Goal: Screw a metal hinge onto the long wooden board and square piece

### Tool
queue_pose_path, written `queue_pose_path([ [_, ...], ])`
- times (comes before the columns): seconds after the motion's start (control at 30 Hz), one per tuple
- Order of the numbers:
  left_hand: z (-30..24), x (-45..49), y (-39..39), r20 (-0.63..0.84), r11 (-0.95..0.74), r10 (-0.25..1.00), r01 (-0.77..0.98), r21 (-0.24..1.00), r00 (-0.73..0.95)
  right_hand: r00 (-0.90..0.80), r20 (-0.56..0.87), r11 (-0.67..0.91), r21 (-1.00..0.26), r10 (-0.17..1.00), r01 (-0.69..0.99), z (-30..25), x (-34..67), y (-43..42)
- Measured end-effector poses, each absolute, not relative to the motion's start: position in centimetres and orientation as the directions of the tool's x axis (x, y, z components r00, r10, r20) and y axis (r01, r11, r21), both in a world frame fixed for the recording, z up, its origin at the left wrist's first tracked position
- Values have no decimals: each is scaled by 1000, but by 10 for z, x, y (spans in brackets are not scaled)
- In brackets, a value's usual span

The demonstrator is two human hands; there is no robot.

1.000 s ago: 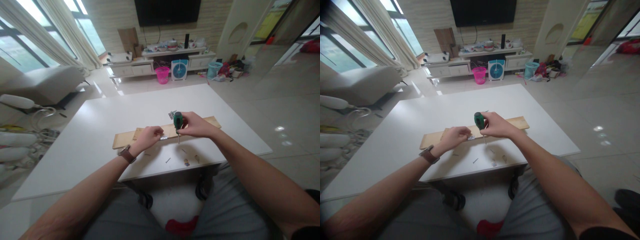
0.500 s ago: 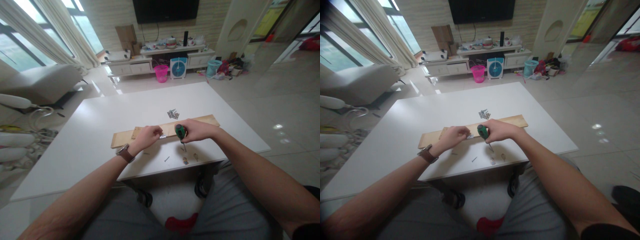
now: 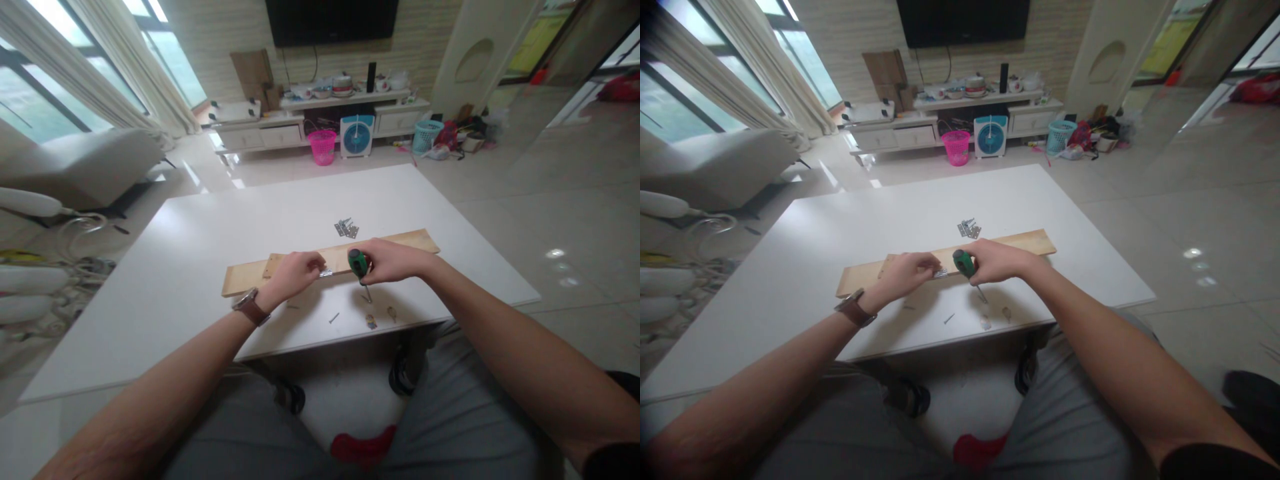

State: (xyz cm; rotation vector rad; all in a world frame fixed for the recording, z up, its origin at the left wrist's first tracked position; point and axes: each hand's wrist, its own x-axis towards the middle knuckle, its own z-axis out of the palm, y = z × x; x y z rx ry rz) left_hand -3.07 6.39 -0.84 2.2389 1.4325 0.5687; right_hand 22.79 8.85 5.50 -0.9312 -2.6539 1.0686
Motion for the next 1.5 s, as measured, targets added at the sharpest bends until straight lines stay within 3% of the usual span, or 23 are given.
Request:
queue_pose_path([
  [0.33, -8, -31, 64, 111, -384, 914, 741, 551, 391, -784, -81, 530, -694, 616, 488, 60, 229, 88],
  [0.63, -9, -30, 63, 121, -412, 889, 655, 634, 442, -709, 45, 420, -831, 704, 365, 68, 228, 88],
  [0.83, -3, -24, 58, 215, -517, 836, 591, 620, 506, -612, 77, 334, -887, 787, 318, 70, 228, 91],
  [1.03, 0, -20, 50, 110, -490, 769, 470, 734, 630, -479, 179, 285, -946, 859, 157, 74, 228, 94],
  [1.2, -3, -19, 48, 5, -410, 765, 482, 774, 644, -384, 247, 285, -958, 889, 44, 74, 229, 95],
  [1.5, -2, -14, 46, -68, -345, 734, 458, 819, 676, -334, 274, 289, -957, 902, -3, 72, 226, 95],
])
